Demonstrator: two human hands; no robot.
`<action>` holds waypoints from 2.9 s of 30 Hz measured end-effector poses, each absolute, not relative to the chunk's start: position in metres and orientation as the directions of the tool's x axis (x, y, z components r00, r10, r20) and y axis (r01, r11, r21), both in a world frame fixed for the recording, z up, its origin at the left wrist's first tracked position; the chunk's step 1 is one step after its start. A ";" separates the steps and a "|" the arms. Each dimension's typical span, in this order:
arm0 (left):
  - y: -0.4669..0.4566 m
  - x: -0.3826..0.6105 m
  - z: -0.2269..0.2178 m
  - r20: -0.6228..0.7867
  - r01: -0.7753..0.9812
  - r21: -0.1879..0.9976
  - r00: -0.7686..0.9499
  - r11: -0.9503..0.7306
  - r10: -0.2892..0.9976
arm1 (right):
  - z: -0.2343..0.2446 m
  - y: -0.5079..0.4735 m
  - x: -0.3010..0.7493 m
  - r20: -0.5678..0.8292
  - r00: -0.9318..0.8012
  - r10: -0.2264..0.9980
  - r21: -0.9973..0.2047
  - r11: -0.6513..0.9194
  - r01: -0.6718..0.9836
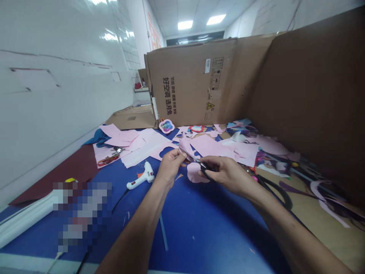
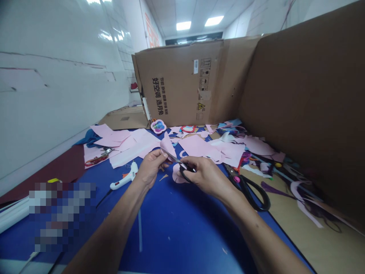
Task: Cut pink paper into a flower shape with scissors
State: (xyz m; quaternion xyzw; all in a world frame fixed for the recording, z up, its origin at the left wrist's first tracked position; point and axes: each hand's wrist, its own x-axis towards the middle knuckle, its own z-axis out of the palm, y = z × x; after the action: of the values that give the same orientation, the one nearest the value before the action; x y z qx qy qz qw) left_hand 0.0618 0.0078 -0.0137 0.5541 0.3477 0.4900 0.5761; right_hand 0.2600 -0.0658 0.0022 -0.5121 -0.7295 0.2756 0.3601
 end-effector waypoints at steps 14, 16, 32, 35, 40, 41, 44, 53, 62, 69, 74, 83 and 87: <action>0.006 0.065 -0.017 0.100 -0.256 0.966 0.238 -0.037 0.966 | -0.002 -0.063 0.257 0.217 -0.191 0.957 -0.820 0.285 0.497; 0.007 0.065 -0.017 0.100 -0.250 0.968 0.247 -0.037 0.964 | -0.001 -0.063 0.258 0.224 -0.203 0.953 -0.815 0.298 0.497; 0.006 0.056 -0.008 0.171 -0.114 0.983 0.301 -0.143 0.938 | 0.004 -0.066 0.264 0.248 -0.266 0.931 -0.775 0.356 0.522; 0.006 0.057 -0.008 0.157 -0.128 0.984 0.285 -0.125 0.946 | 0.004 -0.065 0.263 0.240 -0.255 0.937 -0.799 0.340 0.496; 0.006 0.062 -0.012 0.087 -0.257 0.966 0.249 -0.021 0.965 | 0.001 -0.063 0.261 0.207 -0.229 0.951 -0.868 0.286 0.406; 0.005 0.063 -0.012 0.090 -0.269 0.963 0.245 -0.022 0.965 | 0.001 -0.063 0.261 0.207 -0.225 0.952 -0.873 0.283 0.396; 0.005 0.064 -0.013 0.123 -0.274 0.960 0.233 -0.057 0.965 | -0.001 -0.062 0.262 0.212 -0.222 0.952 -0.872 0.287 0.397; 0.005 0.063 -0.010 0.170 -0.225 0.967 0.210 -0.121 0.963 | -0.001 -0.063 0.265 0.213 -0.220 0.952 -0.823 0.296 0.484; 0.003 0.064 -0.006 0.181 -0.228 0.965 0.208 -0.132 0.961 | 0.002 -0.065 0.264 0.235 -0.231 0.944 -0.807 0.322 0.495; 0.001 0.064 -0.004 0.173 -0.238 0.963 0.207 -0.122 0.963 | 0.000 -0.064 0.263 0.221 -0.226 0.949 -0.827 0.305 0.473; 0.002 0.064 -0.005 0.177 -0.228 0.965 0.204 -0.129 0.963 | -0.001 -0.063 0.265 0.220 -0.234 0.947 -0.832 0.307 0.462; 0.003 0.063 -0.006 0.169 -0.218 0.968 0.216 -0.121 0.962 | 0.002 -0.064 0.266 0.218 -0.257 0.941 -0.827 0.318 0.464; 0.004 0.062 -0.007 0.173 -0.219 0.968 0.219 -0.124 0.960 | 0.002 -0.065 0.267 0.219 -0.260 0.940 -0.826 0.321 0.464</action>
State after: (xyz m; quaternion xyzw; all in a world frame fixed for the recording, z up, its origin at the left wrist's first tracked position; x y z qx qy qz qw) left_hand 0.0625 0.0036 -0.0066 0.5386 0.3441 0.5215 0.5653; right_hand 0.2668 -0.0645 0.0019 -0.4845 -0.7246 0.3239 0.3677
